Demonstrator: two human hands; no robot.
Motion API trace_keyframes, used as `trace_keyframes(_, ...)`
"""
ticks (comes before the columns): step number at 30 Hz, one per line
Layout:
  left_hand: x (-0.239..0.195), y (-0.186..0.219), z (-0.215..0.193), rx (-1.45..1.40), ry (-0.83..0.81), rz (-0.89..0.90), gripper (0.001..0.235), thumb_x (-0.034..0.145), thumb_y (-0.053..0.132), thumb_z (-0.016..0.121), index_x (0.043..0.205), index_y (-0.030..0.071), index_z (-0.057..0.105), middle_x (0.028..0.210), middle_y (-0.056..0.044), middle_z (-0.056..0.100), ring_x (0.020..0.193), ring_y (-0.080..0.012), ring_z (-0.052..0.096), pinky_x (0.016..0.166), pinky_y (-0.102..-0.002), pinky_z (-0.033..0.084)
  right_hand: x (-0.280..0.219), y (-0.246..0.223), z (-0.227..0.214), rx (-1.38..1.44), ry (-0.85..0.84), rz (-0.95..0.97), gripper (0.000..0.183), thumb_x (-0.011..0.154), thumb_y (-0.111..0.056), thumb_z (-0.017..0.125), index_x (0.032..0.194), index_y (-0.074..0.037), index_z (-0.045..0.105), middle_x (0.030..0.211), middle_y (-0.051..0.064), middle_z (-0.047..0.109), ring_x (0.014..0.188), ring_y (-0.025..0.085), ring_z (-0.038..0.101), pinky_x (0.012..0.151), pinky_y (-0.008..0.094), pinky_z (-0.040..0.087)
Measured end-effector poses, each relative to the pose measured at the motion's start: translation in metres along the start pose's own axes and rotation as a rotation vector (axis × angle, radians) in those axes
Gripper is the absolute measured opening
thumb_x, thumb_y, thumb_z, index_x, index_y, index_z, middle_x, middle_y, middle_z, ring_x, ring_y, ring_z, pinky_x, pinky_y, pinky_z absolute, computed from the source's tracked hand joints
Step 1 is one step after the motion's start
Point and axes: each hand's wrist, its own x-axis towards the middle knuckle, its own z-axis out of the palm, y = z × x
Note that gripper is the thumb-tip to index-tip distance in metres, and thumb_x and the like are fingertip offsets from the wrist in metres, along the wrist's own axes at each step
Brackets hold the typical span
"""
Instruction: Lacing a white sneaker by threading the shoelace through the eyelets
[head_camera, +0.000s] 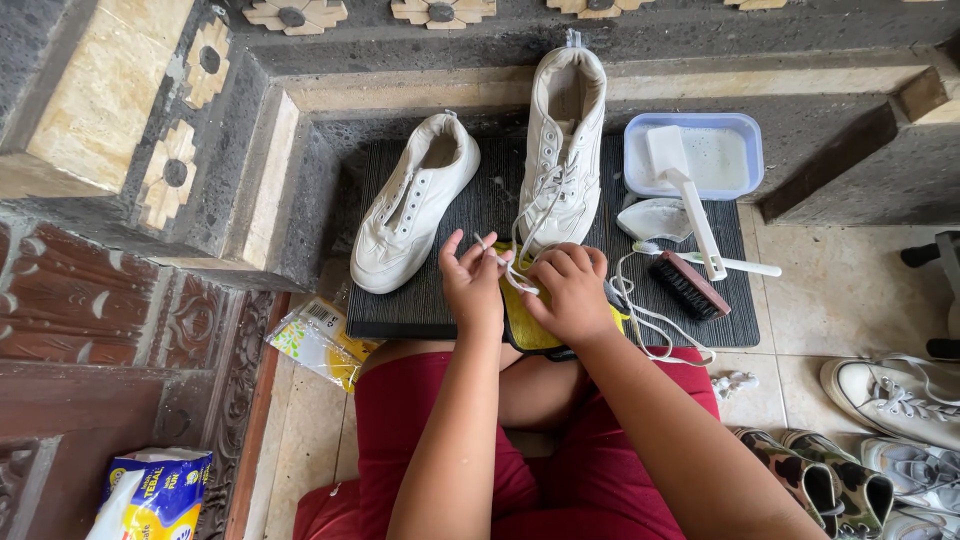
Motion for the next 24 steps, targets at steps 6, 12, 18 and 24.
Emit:
trace_keyframes(6,0.001,-0.015,0.014,0.132,-0.065,0.033,0.016,0.099,0.003,0.062,0.115,0.002,0.064,0.102,-0.011,0.074,0.07,-0.0086,0.068,0.07,-0.024,0.06,-0.002,0.003,0.004,-0.031,0.021,0.036,0.017,0.085,-0.034,0.066,0.092,-0.019,0.066,0.094,0.0,0.062,0.109,0.024,0.059,0.1,0.051,0.038)
trace_keyframes(12,0.012,-0.005,0.018,0.313,-0.067,0.087,0.016,0.099,0.013,0.067,0.112,0.006,0.074,0.089,-0.009,0.076,0.06,-0.0078,0.058,0.058,-0.023,0.052,0.007,-0.003,-0.017,0.145,-0.009,0.028,0.044,0.096,-0.05,0.048,0.12,-0.015,0.061,0.114,0.006,0.061,0.118,0.029,0.055,0.101,0.05,0.034)
trace_keyframes(18,0.039,0.009,0.035,0.376,-0.061,0.181,0.013,0.097,0.018,0.07,0.105,0.011,0.077,0.083,-0.007,0.076,0.068,-0.011,0.065,0.061,-0.029,0.054,0.039,-0.006,-0.025,0.274,-0.003,-0.069,0.071,0.102,-0.063,0.026,0.133,-0.005,0.053,0.126,0.015,0.054,0.126,0.037,0.049,0.103,0.052,0.033)
trace_keyframes(24,0.053,0.04,0.065,0.444,-0.111,0.238,0.012,0.095,0.012,0.068,0.1,0.005,0.077,0.078,-0.013,0.073,0.071,-0.0233,0.068,0.066,-0.037,0.057,0.088,-0.008,-0.028,0.164,0.027,0.339,0.045,0.106,-0.028,0.038,0.144,-0.006,0.044,0.138,0.015,0.048,0.129,0.037,0.04,0.103,0.053,0.03)
